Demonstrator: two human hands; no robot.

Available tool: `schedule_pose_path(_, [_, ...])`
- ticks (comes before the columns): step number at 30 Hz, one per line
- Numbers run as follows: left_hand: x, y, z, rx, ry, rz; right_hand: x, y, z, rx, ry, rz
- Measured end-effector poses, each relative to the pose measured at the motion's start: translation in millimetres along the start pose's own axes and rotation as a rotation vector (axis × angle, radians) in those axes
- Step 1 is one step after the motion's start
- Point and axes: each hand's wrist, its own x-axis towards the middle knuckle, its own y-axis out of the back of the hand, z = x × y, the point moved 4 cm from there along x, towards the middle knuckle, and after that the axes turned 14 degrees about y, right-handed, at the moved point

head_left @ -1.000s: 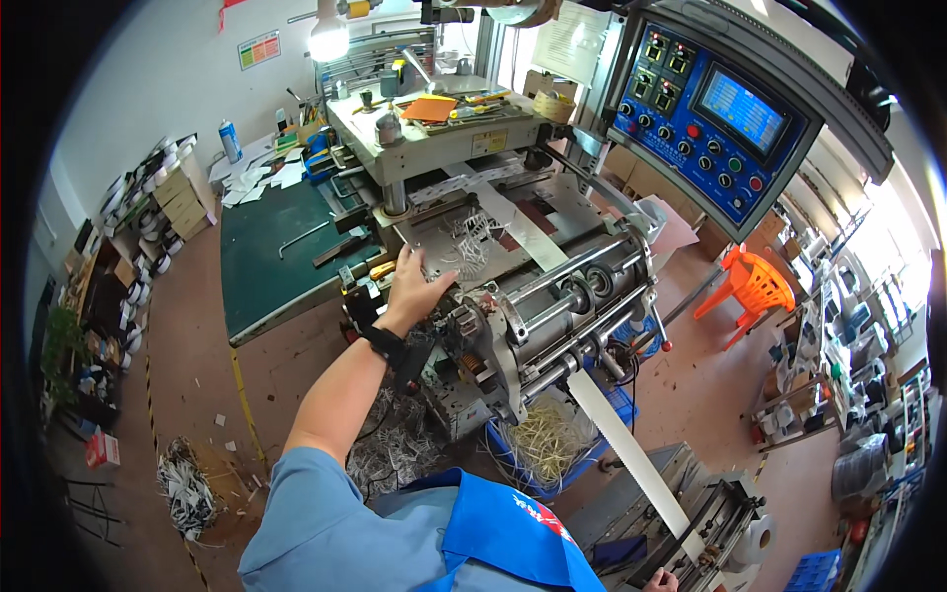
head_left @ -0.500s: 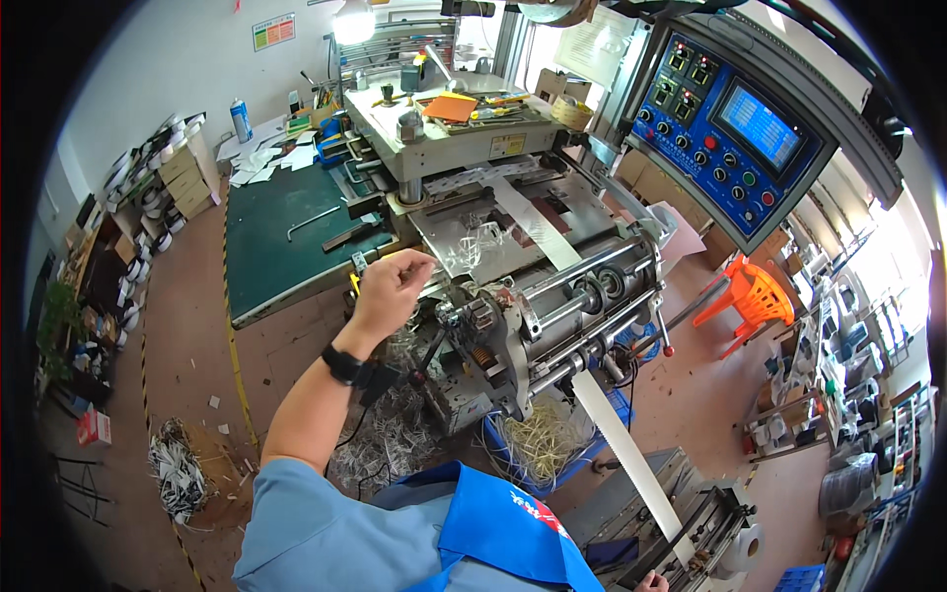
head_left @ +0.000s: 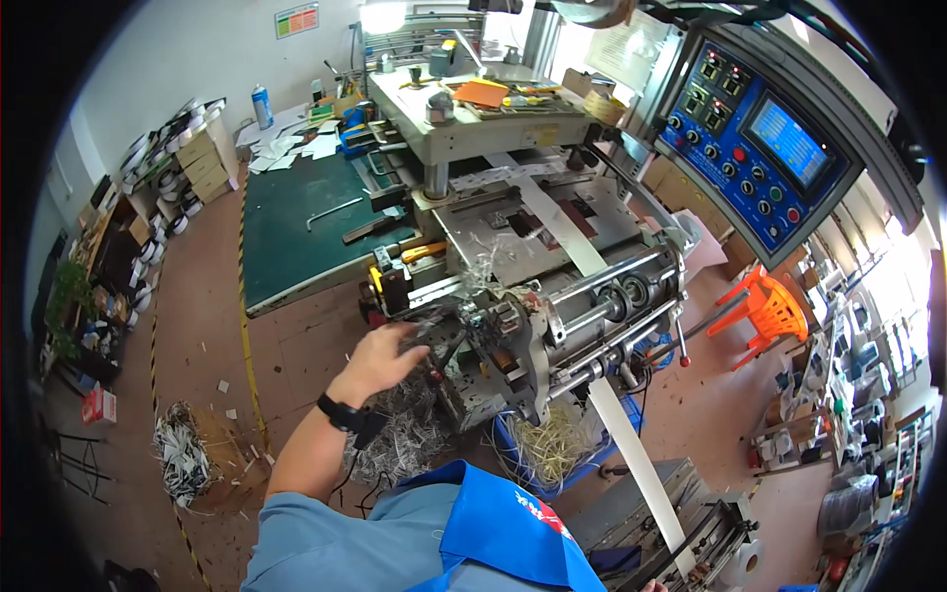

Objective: Operating and monitoring an industrial machine processing a continuous strip of material.

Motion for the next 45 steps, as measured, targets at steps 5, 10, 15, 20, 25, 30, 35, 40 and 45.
schedule_pose_path(5, [8.1, -1.3, 34.4, -0.190, -0.079, 0.031, -2.7, 3.1, 0.9, 0.001, 0.043, 0.049])
schedule_pose_path(10, [21.4, -2.4, 120.6, -0.252, -0.529, 0.138, -3.6, -3.1, 10.2, -0.016, 0.087, 0.136])
schedule_pose_path(15, [56.9, -41.8, 188.2, -0.175, -0.630, 0.086, -6.8, -9.2, 24.6, -0.068, 0.060, 0.141])
schedule_pose_path(20, [76.7, -76.7, 196.1, -0.024, -0.631, 0.122, -5.5, -7.4, 20.8, -0.041, 0.022, 0.151])
schedule_pose_path(25, [81.0, -90.9, 187.7, 0.136, -0.581, 0.081, -4.1, -7.0, 17.7, -0.046, -0.024, 0.117])
schedule_pose_path(30, [80.5, -92.9, 192.6, 0.187, -0.575, -0.001, -2.3, -11.7, 18.7, -0.048, -0.011, 0.095])
schedule_pose_path(35, [78.1, -90.1, 195.4, 0.167, -0.566, -0.027, 2.6, -4.5, 9.5, -0.049, -0.060, 0.047])
schedule_pose_path(40, [77.5, -91.6, 196.0, 0.183, -0.592, -0.029, 2.8, 2.5, -1.0, -0.007, -0.116, 0.040])
schedule_pose_path(45, [77.5, -92.2, 195.7, 0.201, -0.595, -0.035, 5.0, 4.7, -2.9, 0.024, -0.125, 0.025])
